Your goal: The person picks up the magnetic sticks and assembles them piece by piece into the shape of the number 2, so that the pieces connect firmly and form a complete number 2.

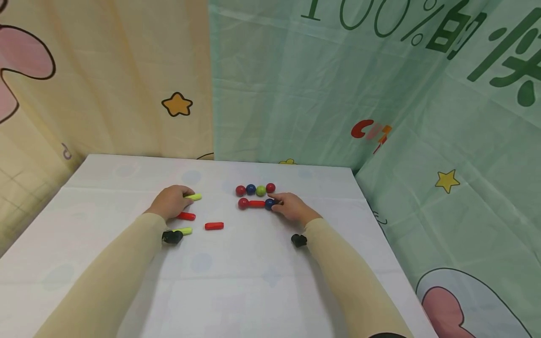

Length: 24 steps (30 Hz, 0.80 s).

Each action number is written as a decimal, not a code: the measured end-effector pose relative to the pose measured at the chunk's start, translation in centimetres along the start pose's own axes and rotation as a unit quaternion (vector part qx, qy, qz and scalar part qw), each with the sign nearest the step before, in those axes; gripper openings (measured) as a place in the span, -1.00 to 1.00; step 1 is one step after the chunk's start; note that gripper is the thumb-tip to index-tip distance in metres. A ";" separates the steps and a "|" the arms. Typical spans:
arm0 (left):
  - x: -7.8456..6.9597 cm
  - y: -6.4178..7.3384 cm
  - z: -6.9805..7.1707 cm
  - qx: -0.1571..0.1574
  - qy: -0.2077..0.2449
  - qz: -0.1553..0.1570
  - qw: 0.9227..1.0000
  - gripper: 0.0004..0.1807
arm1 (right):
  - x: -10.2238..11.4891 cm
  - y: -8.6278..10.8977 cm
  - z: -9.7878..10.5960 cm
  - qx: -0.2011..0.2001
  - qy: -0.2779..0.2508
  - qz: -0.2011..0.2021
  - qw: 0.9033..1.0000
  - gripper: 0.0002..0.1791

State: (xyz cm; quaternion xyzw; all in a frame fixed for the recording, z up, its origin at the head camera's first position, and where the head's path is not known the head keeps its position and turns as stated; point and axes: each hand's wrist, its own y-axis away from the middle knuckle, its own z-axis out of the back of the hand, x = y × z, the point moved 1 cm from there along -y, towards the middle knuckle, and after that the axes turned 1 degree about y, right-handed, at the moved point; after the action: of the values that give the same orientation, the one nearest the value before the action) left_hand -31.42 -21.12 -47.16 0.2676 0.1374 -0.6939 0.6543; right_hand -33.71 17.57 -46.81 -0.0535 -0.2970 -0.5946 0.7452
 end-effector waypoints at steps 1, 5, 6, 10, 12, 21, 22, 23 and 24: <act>0.0 0.0 0.0 0.001 -0.001 -0.001 1.000 -0.58 | -0.1 0.0 0.0 -0.001 -0.001 0.000 1.000 -0.40; 0.1 0.0 -0.1 0.001 -0.004 -0.003 1.000 -0.58 | -0.2 -0.1 0.0 -0.006 -0.012 -0.002 1.000 -0.44; 0.1 0.0 -0.1 0.002 -0.004 -0.003 1.000 -0.58 | -0.2 -0.1 0.0 -0.007 -0.018 -0.004 1.000 -0.44; 0.0 0.1 -0.1 0.002 -0.003 -0.001 1.000 -0.57 | -0.2 -0.1 0.0 -0.007 -0.035 -0.012 0.999 -0.46; -0.2 0.1 -0.1 0.002 0.001 0.001 1.000 -0.56 | -0.2 -0.2 -0.1 -0.008 -0.036 -0.015 0.999 -0.47; -1.1 0.2 -0.5 -0.002 0.020 -0.020 1.000 -0.58 | -0.1 -0.3 -0.1 -0.010 -0.038 -0.013 0.999 -0.48; -1.2 0.2 -0.6 -0.003 0.022 -0.023 0.999 -0.58 | -0.1 -0.4 -0.1 -0.010 -0.036 -0.013 0.999 -0.48; -1.4 0.2 -0.6 -0.004 0.026 -0.025 0.999 -0.58 | -0.1 -0.4 -0.1 -0.010 -0.035 -0.013 0.999 -0.49; -1.6 0.2 -0.6 -0.003 0.031 -0.026 0.999 -0.58 | -0.1 -0.4 -0.1 -0.010 -0.034 -0.013 0.999 -0.49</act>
State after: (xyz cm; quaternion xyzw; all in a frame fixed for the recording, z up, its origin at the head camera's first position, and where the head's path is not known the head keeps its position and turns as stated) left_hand -31.13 -19.49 -46.79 0.2834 0.1669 -0.7014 0.6324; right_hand -34.04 17.49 -47.03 -0.0771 -0.3171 -0.6046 0.7266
